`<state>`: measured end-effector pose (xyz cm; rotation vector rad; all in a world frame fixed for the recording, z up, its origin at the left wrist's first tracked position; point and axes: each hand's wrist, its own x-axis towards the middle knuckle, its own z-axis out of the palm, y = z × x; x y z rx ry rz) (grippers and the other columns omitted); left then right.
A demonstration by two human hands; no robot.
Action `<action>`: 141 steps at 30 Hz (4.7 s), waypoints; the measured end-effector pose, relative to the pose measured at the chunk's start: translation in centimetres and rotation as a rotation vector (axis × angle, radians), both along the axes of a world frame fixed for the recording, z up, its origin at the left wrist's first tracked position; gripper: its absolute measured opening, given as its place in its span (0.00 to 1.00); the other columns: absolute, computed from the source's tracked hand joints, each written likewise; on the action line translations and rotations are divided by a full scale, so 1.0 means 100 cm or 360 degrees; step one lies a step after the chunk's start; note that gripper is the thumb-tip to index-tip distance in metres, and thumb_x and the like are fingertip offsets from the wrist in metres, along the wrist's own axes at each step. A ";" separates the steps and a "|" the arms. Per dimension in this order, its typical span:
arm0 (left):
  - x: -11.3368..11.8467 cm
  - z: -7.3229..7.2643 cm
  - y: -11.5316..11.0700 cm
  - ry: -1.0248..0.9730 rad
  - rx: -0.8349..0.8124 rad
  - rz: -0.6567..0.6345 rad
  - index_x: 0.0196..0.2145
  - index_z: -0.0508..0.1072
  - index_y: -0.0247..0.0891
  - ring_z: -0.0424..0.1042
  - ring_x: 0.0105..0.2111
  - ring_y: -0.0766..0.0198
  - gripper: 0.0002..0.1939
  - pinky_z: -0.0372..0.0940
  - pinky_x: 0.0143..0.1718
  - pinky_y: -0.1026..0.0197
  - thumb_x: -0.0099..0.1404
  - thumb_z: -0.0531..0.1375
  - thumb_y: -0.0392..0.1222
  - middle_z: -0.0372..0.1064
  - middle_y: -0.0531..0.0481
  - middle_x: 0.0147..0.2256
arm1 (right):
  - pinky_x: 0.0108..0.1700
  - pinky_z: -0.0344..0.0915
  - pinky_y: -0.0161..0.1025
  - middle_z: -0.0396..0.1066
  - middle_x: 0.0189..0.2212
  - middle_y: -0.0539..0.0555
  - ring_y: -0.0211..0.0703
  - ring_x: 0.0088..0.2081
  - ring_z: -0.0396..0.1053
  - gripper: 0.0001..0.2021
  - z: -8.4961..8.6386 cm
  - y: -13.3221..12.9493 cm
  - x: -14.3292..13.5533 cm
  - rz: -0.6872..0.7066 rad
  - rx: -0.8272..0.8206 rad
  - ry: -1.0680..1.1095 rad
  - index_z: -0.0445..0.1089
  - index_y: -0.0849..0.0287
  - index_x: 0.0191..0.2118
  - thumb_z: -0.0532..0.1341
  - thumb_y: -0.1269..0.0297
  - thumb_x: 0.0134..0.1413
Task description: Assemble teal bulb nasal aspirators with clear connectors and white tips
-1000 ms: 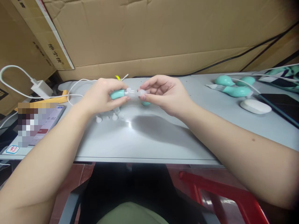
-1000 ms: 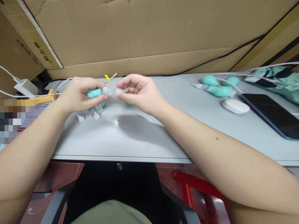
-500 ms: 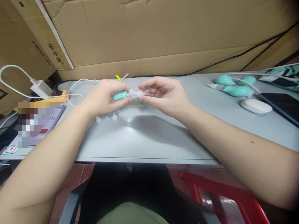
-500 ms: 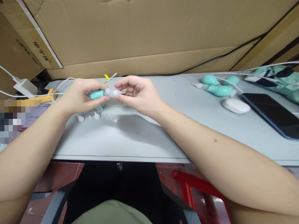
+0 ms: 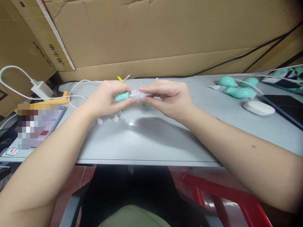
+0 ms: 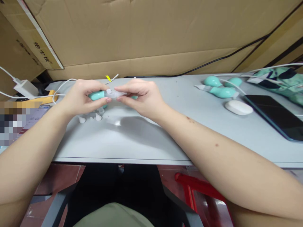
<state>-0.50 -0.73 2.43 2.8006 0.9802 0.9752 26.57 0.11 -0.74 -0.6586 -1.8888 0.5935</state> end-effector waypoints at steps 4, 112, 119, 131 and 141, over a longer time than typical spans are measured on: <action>0.001 0.000 -0.001 -0.0039 0.0009 -0.0023 0.43 0.83 0.42 0.79 0.35 0.59 0.13 0.70 0.40 0.56 0.77 0.63 0.53 0.84 0.48 0.37 | 0.53 0.83 0.55 0.88 0.44 0.53 0.52 0.42 0.82 0.09 -0.001 0.002 0.001 0.0041 0.0061 0.0000 0.91 0.46 0.47 0.79 0.57 0.62; -0.017 0.032 -0.016 0.0106 -0.0141 0.0170 0.39 0.87 0.44 0.80 0.32 0.59 0.12 0.70 0.36 0.56 0.72 0.64 0.48 0.86 0.49 0.35 | 0.59 0.71 0.65 0.84 0.50 0.65 0.67 0.55 0.78 0.07 0.058 0.020 -0.017 -0.0624 0.0807 -0.0747 0.80 0.54 0.50 0.69 0.64 0.70; -0.017 0.034 -0.025 0.0251 -0.0240 0.0107 0.38 0.88 0.47 0.75 0.27 0.63 0.10 0.65 0.30 0.58 0.69 0.64 0.45 0.83 0.53 0.32 | 0.37 0.63 0.45 0.75 0.31 0.53 0.46 0.32 0.68 0.11 0.006 -0.002 -0.020 0.0007 0.1054 -0.0907 0.79 0.53 0.40 0.59 0.69 0.74; -0.030 0.021 -0.024 0.0443 -0.0309 0.0085 0.36 0.89 0.56 0.67 0.18 0.65 0.04 0.57 0.22 0.58 0.65 0.72 0.51 0.79 0.60 0.25 | 0.44 0.66 0.45 0.84 0.37 0.57 0.47 0.38 0.69 0.12 -0.007 -0.001 -0.030 0.0349 0.0706 -0.0991 0.85 0.58 0.46 0.62 0.73 0.70; -0.013 0.034 -0.028 0.0797 -0.0768 0.0370 0.33 0.89 0.52 0.74 0.20 0.65 0.12 0.57 0.20 0.62 0.63 0.66 0.36 0.82 0.60 0.27 | 0.44 0.63 0.44 0.83 0.36 0.58 0.46 0.36 0.61 0.15 -0.016 -0.001 -0.037 0.0454 0.0608 -0.1107 0.86 0.60 0.40 0.61 0.76 0.74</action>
